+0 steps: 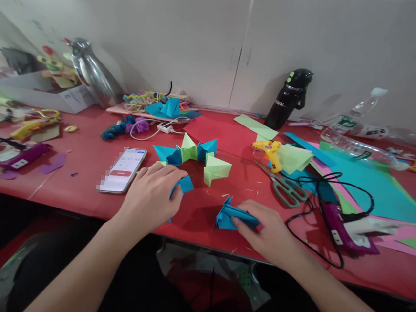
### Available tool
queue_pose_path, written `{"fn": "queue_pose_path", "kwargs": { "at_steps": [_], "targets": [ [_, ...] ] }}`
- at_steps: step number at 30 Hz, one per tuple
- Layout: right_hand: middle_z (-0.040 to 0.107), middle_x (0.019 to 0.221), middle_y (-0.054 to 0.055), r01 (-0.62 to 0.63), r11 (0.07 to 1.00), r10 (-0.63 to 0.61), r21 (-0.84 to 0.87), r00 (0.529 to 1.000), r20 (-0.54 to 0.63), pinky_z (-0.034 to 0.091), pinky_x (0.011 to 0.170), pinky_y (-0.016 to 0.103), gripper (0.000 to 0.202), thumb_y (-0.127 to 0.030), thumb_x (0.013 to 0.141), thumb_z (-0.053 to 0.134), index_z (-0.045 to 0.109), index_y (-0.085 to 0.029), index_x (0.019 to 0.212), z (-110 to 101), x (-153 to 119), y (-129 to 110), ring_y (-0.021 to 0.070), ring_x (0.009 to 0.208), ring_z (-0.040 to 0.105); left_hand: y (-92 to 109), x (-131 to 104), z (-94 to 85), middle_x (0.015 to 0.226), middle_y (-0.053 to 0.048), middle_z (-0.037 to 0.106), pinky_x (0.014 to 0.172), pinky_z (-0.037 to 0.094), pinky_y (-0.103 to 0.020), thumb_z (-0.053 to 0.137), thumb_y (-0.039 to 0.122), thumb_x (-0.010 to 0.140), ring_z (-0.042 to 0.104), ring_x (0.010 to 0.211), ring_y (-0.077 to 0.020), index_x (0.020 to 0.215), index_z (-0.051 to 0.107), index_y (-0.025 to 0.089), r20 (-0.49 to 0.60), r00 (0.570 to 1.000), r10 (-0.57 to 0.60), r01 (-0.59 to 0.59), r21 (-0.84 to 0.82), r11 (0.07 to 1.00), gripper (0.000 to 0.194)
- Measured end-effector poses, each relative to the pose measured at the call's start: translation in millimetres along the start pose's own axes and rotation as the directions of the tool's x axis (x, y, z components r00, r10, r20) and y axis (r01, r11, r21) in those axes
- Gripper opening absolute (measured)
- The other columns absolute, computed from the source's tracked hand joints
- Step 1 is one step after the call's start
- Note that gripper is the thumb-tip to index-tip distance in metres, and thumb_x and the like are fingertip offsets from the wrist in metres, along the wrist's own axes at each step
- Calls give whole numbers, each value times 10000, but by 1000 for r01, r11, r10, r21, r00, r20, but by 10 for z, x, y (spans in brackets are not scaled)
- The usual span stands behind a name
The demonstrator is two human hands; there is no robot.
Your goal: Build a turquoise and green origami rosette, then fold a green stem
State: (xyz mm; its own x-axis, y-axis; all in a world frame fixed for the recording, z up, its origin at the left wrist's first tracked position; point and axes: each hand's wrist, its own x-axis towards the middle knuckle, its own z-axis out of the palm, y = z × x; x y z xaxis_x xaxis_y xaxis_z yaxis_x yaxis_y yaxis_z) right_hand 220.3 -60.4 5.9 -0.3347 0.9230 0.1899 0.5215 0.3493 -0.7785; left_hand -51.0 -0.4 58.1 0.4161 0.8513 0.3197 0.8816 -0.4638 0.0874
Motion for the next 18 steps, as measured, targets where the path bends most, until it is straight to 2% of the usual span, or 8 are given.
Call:
{"fn": "queue_pose_path", "kwargs": {
  "at_steps": [4,7,9,13,18],
  "targets": [
    [638,923,20,-6,1000,6,8,1000,2,461,736,266,96,-244,975,554,648,-230,988,12,10,-1,150,813,599,33,-4,-14,1068,-38,752,849,512,-442,495,151,884,657,1014,-292,1053,713,220,3,1000,-20,20,-17,1000,284],
    [638,924,19,3,1000,-3,8,1000,-1,459,736,262,89,-238,974,556,644,-231,984,17,7,-2,149,816,598,37,-19,-27,1125,-36,736,727,513,-356,493,152,893,692,965,-254,1107,701,223,52,997,-55,57,-50,997,307],
    [641,925,19,9,1000,-9,4,1000,-2,461,751,264,86,-231,972,558,643,-231,979,23,6,2,150,823,601,43,-31,-31,1145,-9,724,670,492,-320,487,151,902,702,931,-229,1058,715,248,81,994,-71,77,-64,995,293],
    [643,935,18,5,1000,-5,-5,1000,-7,461,759,263,93,-225,972,557,645,-234,999,38,13,19,151,836,605,64,-39,-24,1114,18,716,676,481,-294,489,144,905,698,894,-196,922,713,243,107,992,-61,73,-110,991,245],
    [646,948,25,25,999,-25,31,1000,-4,470,761,262,99,-214,963,566,658,-229,996,50,29,17,150,837,610,74,-38,17,1141,31,712,726,493,-285,485,123,904,701,921,-182,913,695,237,111,993,-36,52,-139,989,239]
  ]
}}
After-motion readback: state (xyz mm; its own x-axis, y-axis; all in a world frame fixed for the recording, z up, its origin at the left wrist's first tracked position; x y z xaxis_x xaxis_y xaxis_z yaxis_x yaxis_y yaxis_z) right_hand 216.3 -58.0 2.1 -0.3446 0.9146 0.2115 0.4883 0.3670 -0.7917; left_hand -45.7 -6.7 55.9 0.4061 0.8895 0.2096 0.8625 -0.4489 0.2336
